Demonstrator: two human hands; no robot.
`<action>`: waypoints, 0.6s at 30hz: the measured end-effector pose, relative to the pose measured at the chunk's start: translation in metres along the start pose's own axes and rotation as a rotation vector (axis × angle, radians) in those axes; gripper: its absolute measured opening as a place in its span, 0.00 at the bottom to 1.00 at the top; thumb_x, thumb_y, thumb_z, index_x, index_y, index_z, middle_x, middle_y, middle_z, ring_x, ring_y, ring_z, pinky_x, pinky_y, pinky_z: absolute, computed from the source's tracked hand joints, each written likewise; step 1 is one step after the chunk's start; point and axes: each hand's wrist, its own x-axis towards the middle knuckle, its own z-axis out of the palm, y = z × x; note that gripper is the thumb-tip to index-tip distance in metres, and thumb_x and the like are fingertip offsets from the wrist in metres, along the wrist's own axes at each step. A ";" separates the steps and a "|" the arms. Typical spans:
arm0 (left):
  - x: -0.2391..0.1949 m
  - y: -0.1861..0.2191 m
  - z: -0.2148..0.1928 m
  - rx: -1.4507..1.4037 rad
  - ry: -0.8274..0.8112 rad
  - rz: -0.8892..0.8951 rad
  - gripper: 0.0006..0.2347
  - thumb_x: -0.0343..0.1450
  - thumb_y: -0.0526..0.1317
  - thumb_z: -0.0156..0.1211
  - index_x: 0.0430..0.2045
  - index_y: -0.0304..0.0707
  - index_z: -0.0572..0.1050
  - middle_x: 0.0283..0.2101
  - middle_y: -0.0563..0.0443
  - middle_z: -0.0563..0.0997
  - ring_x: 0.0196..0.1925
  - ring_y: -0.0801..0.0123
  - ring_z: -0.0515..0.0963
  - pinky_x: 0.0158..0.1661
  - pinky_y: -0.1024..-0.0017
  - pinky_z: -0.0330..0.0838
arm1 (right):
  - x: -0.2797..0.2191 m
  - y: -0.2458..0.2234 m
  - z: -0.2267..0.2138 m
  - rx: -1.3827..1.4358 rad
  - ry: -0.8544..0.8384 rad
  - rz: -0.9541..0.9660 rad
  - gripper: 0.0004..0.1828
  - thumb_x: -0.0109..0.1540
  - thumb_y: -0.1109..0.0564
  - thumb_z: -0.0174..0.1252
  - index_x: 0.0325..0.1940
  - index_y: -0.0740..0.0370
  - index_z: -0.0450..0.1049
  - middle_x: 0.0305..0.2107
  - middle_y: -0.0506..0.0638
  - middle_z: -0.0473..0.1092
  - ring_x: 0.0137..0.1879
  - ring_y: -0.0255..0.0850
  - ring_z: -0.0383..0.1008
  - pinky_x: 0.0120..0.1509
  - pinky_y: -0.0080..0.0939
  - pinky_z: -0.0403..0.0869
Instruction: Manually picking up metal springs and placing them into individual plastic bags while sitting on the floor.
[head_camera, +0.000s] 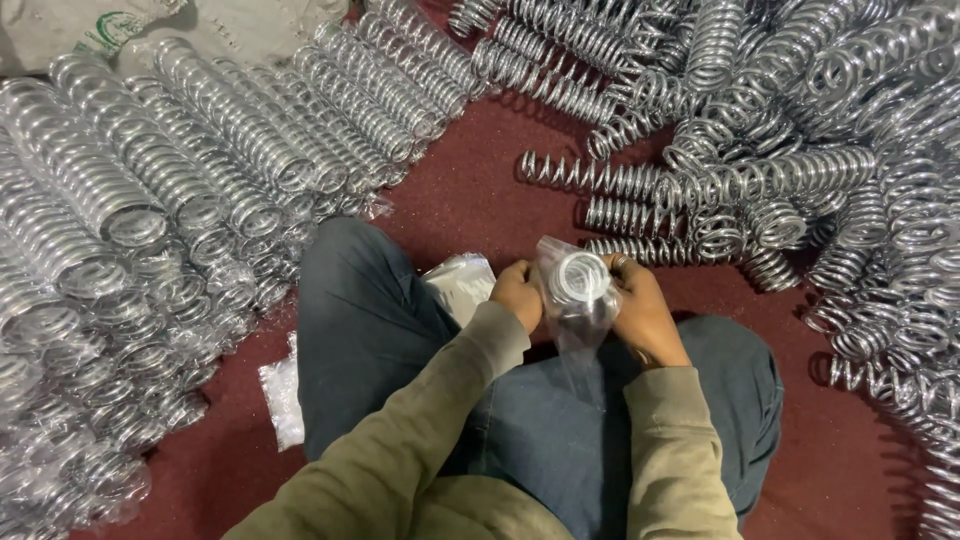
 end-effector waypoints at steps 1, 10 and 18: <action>0.000 -0.001 0.002 0.000 0.001 0.003 0.13 0.80 0.38 0.43 0.50 0.33 0.76 0.46 0.38 0.84 0.51 0.55 0.83 0.56 0.61 0.75 | 0.003 0.007 -0.004 0.000 0.001 -0.003 0.12 0.69 0.58 0.54 0.48 0.70 0.78 0.34 0.63 0.75 0.38 0.47 0.76 0.42 0.51 0.78; 0.002 -0.011 -0.002 0.236 0.035 -0.056 0.19 0.81 0.48 0.40 0.54 0.34 0.74 0.56 0.42 0.80 0.62 0.54 0.77 0.63 0.58 0.70 | 0.015 0.022 0.011 -0.313 -0.049 0.054 0.19 0.61 0.52 0.60 0.50 0.68 0.79 0.36 0.67 0.78 0.47 0.61 0.79 0.52 0.65 0.75; 0.010 -0.017 0.001 0.569 0.109 0.023 0.13 0.76 0.40 0.55 0.52 0.34 0.71 0.63 0.42 0.67 0.58 0.41 0.78 0.57 0.43 0.73 | 0.042 0.090 0.036 -0.312 0.080 0.077 0.24 0.59 0.52 0.54 0.52 0.74 0.78 0.41 0.73 0.77 0.54 0.67 0.77 0.54 0.64 0.74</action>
